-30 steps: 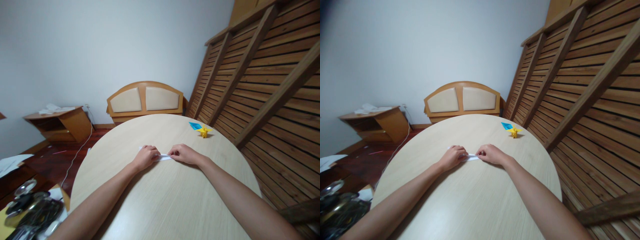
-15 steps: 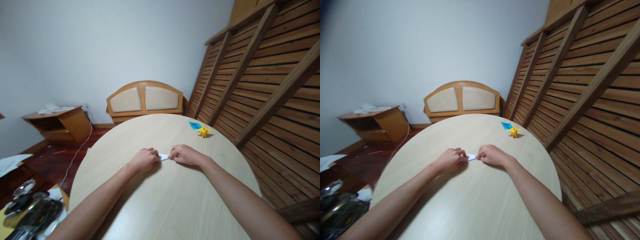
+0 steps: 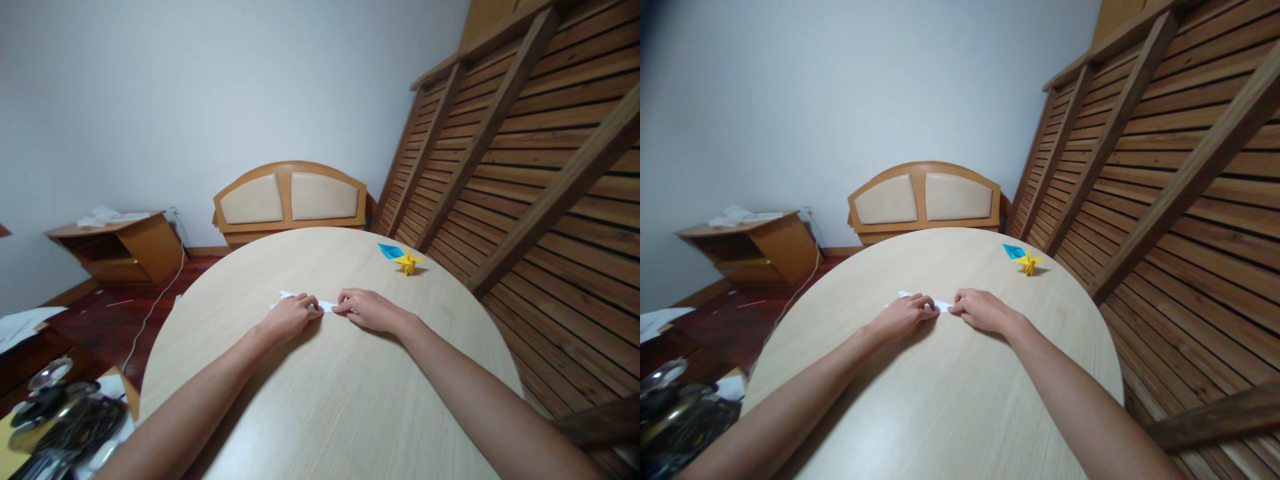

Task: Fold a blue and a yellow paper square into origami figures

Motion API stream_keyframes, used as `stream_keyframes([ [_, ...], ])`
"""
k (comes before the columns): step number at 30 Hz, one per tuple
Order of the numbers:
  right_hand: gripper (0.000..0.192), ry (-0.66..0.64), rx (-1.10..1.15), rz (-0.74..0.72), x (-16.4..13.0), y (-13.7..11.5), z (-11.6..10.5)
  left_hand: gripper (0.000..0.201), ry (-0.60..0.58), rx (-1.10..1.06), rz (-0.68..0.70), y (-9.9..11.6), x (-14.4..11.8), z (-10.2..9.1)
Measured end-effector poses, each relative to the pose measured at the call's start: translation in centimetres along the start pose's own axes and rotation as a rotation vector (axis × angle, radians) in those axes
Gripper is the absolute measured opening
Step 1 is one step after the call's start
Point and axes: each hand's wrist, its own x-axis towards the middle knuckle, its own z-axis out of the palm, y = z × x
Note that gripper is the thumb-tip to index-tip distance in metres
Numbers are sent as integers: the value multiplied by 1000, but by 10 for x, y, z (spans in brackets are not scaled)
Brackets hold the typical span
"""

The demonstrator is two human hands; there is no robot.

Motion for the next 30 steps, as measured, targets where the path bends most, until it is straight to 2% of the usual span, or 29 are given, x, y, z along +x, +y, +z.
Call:
stream_keyframes([
  [6, 30, -5, 28, 8, -4, 9, -2, 33, -3, -51, -52, 0, -3, -1],
  [20, 20, -15, -17, 60, -16, 23, -16, 31, -4, -4, -42, 3, -2, -3],
  [26, 26, 78, -32, 40, -12, 14, -12, 27, 9, -21, -30, 6, -3, -3],
  [30, 28, 123, -19, -24, -4, 5, -2, 34, 44, -59, -24, 11, -2, -1],
])
